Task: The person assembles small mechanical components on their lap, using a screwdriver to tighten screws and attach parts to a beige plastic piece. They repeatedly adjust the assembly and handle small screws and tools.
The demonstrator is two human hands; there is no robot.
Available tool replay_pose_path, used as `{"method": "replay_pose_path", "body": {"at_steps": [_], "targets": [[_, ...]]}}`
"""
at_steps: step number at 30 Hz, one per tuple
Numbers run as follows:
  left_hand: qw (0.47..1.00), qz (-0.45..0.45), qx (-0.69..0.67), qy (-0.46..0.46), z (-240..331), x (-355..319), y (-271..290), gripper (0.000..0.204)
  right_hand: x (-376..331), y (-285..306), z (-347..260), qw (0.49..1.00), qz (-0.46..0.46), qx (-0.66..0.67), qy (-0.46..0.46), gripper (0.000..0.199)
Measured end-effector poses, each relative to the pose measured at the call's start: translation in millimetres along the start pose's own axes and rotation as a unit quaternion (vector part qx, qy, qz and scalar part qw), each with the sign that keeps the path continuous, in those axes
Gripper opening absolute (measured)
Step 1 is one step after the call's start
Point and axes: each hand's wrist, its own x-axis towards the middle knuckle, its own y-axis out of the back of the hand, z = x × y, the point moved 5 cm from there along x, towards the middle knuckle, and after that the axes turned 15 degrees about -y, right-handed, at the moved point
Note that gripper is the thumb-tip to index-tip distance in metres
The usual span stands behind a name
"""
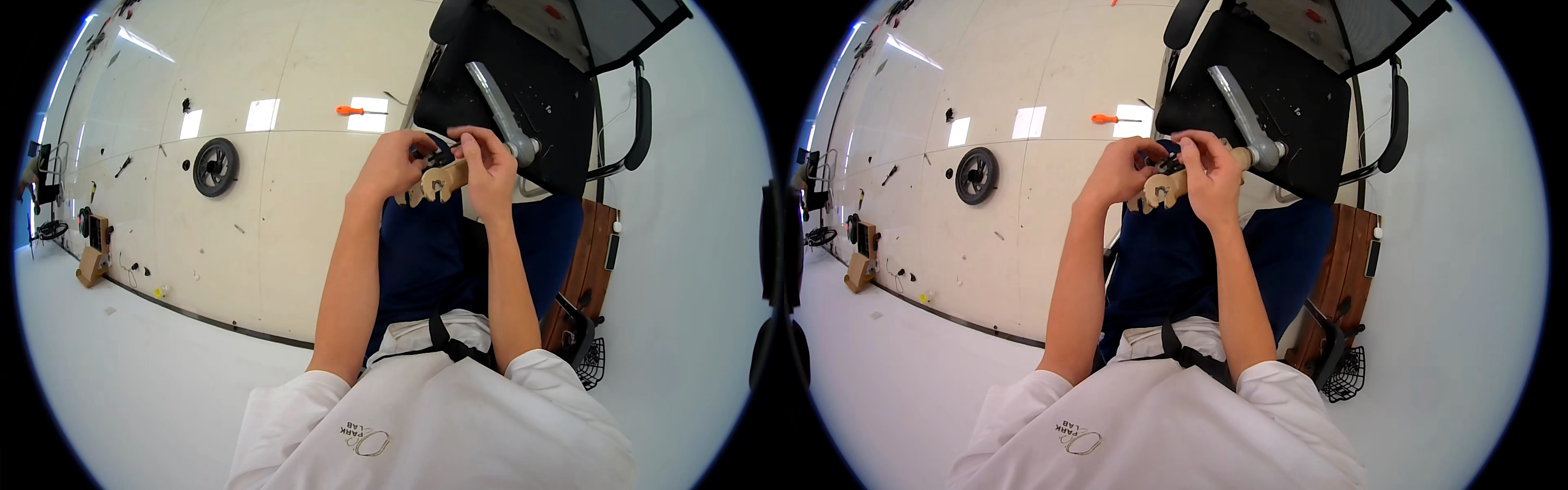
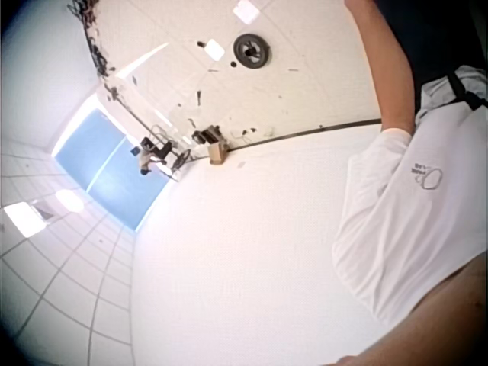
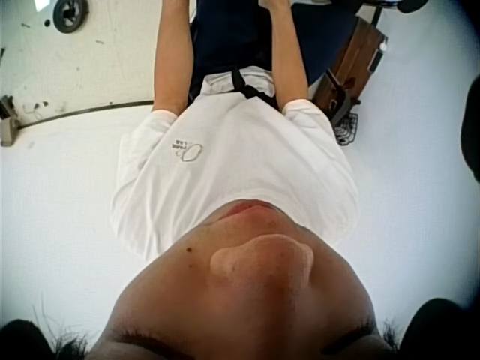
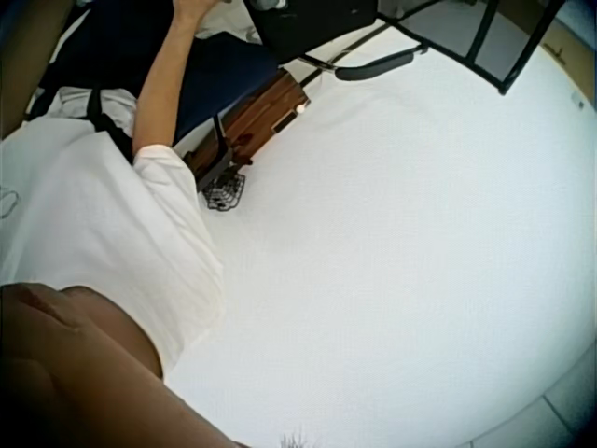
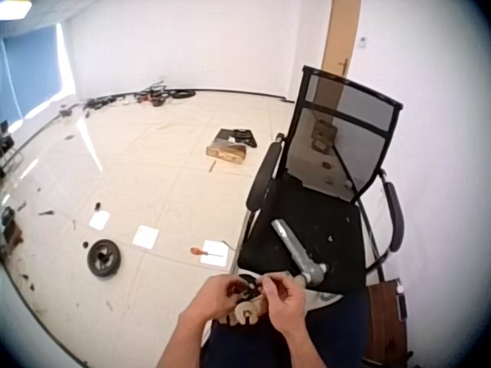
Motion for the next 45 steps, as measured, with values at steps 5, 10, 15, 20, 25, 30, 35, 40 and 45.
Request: {"method": "replay_pose_path", "body": {"at_steps": [5, 10, 15, 20, 25, 30, 35, 40, 45], "targets": [[1.000, -0.006, -0.015, 0.019, 3, 1, 0, 0.029, -2, -4, -7, 0.999, -0.004, 0.044, 0.007, 0.031], [1.000, -0.012, -0.009, 0.022, 0, 1, 0, 0.033, 9, 8, 4, 0.990, -0.026, 0.110, -0.089, 0.039], [1.000, -0.019, -0.005, 0.018, -1, 2, -2, 0.033, 15, 7, 11, 0.992, 0.031, 0.080, -0.093, 0.025], [0.999, -0.013, -0.014, 0.028, 5, 0, 2, 0.030, 8, 2, -4, 1.000, -0.017, -0.001, -0.014, 0.016], [1.000, -0.009, 0.007, 0.002, -2, -1, -3, 0.035, 4, 10, -13, 0.992, -0.081, -0.055, -0.074, 0.014], [0.999, -0.037, 0.020, 0.018, 3, -1, -6, 0.033, 1, 19, -8, 0.986, -0.124, -0.095, -0.060, 0.011], [0.997, -0.032, 0.063, 0.027, 2, -2, -5, 0.032, -3, 11, -19, 0.994, -0.074, -0.079, -0.031, 0.015], [0.997, -0.026, 0.071, 0.018, 1, 1, -7, 0.029, 6, 11, -16, 0.994, -0.085, 0.030, -0.065, 0.027], [0.994, 0.010, 0.094, -0.046, -11, -1, -8, 0.033, 2, 8, -21, 0.994, -0.103, -0.021, -0.020, 0.027]]}}
